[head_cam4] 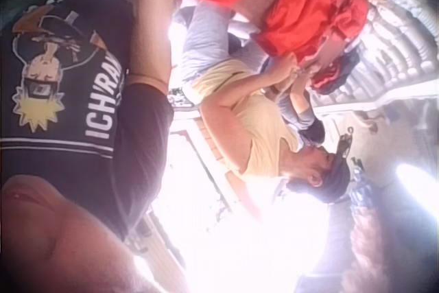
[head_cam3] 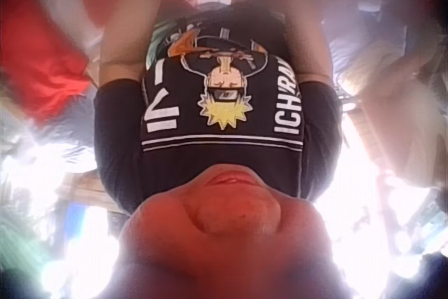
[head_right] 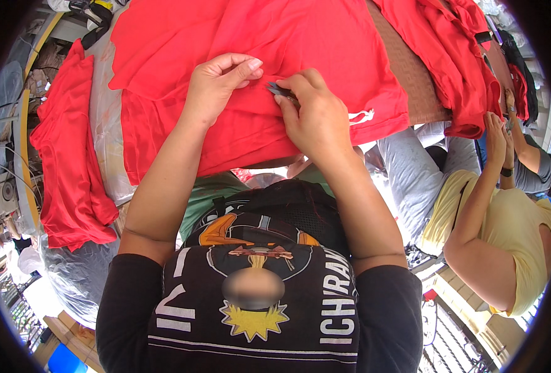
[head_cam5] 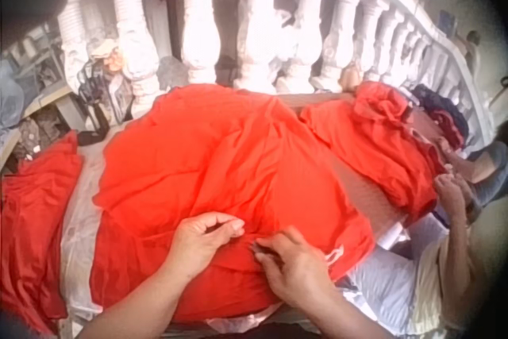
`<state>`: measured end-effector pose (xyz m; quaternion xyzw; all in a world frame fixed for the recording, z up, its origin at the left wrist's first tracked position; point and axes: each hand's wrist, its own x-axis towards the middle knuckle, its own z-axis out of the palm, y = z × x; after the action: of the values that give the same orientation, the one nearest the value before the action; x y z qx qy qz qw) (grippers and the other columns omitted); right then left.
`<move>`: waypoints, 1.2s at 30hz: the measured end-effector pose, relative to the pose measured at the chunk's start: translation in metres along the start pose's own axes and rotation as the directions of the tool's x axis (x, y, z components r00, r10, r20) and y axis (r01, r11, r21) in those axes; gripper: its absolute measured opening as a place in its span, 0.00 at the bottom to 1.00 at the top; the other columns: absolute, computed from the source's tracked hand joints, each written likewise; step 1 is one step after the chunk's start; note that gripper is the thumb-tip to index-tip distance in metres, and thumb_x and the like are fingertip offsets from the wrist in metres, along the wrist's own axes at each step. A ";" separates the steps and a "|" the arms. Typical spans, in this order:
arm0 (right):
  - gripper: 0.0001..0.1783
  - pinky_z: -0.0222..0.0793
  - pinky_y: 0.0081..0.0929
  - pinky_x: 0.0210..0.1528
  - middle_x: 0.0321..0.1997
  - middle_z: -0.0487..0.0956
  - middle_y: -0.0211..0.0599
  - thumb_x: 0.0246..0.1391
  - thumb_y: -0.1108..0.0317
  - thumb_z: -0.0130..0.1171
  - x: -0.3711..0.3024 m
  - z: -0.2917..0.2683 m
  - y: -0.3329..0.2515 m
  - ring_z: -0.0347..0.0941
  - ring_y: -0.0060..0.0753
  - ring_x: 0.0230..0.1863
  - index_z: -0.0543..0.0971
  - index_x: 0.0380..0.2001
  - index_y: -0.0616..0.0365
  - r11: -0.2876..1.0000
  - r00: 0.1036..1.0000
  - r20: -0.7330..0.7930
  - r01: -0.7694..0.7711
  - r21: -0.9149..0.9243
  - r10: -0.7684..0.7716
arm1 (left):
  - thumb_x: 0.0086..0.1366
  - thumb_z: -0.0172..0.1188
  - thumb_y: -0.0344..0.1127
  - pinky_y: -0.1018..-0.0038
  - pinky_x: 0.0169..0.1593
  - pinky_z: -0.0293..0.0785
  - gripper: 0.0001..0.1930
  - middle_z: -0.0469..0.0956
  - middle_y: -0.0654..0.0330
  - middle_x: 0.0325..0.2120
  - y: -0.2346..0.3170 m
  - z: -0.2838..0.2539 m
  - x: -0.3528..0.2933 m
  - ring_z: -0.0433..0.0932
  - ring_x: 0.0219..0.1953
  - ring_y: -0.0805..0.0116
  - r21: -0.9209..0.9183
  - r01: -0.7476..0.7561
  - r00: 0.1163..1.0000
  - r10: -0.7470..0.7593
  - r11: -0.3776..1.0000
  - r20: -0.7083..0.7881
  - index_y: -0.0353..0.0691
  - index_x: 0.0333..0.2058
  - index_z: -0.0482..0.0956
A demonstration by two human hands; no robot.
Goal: The person trims loose threads and inspects the labels and hems of several red shirts using a small pair of snips.
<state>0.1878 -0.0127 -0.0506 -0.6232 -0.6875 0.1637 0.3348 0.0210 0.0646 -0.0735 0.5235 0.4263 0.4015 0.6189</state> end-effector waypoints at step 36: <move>0.13 0.73 0.27 0.46 0.43 0.77 0.38 0.56 0.73 0.59 0.019 -0.131 -0.038 0.78 0.36 0.44 0.76 0.45 0.61 0.916 0.969 0.038 0.245 -0.316 -0.246 | 0.56 0.64 0.36 0.68 0.37 0.75 0.10 0.82 0.54 0.29 0.100 -0.052 -0.137 0.80 0.32 0.57 0.823 -0.349 0.778 -0.351 0.448 0.521 0.35 0.33 0.83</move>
<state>0.2468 -0.0257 0.0735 -0.5781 -0.7772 0.0065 0.2485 -0.0761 -0.0361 0.0357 0.8685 0.3386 -0.0845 0.3521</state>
